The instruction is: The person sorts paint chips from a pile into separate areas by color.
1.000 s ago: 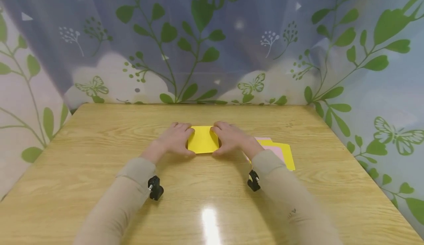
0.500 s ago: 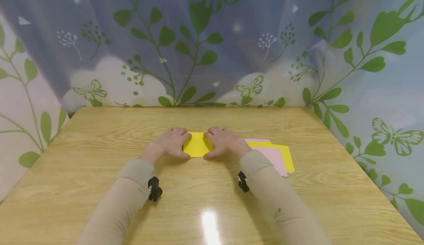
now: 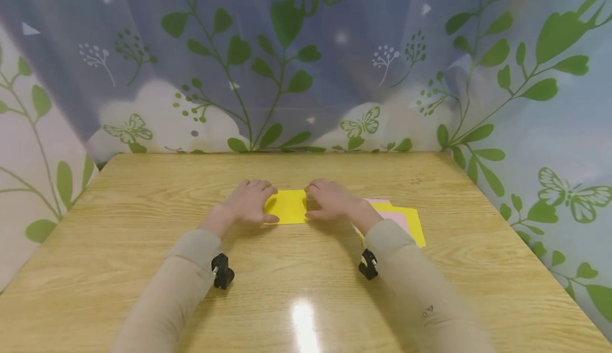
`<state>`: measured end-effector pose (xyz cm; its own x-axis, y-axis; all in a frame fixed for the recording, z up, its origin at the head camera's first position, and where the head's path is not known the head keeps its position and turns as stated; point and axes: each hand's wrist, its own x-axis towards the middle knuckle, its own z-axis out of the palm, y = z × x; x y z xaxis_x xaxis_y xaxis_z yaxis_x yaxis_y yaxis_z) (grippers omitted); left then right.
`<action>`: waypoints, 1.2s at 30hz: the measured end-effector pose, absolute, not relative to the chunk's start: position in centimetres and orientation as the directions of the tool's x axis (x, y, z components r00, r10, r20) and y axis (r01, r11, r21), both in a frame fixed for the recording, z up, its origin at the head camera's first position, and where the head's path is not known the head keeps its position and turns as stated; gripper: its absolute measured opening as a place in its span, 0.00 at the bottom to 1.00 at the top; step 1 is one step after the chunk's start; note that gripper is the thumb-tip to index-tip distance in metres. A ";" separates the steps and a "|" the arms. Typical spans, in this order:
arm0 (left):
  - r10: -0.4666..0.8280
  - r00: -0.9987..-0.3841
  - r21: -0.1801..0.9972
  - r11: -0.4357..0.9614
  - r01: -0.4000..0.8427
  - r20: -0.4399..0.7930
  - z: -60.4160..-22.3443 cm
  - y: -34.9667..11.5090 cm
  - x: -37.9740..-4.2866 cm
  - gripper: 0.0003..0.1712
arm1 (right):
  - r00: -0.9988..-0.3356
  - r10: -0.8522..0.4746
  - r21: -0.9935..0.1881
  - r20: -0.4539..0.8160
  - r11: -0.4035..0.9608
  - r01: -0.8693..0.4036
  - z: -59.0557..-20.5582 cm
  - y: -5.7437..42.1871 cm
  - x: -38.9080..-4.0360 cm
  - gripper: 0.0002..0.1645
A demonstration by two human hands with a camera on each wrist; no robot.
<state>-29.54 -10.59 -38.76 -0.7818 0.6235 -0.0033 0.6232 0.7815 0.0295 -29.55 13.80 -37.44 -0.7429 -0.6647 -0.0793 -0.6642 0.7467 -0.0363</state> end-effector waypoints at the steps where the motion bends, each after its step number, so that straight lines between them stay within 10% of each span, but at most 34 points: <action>1: 0.626 -0.780 0.023 0.779 0.626 0.008 -38.5 -10.3 -29.5 0.42 | -0.744 -0.665 -0.039 -0.061 0.746 -0.664 -37.3 14.5 -29.5 0.39; 14: 0.718 -0.689 -0.089 0.696 0.712 0.104 -37.1 -4.6 -28.8 0.26 | -0.781 -0.617 -0.020 0.099 0.784 -0.621 -36.4 22.9 -28.0 0.27; 36: 0.769 -0.639 -0.136 0.634 0.761 0.010 -38.6 5.9 -26.3 0.36 | -0.811 -0.585 0.039 0.027 0.811 -0.583 -38.2 30.3 -22.8 0.43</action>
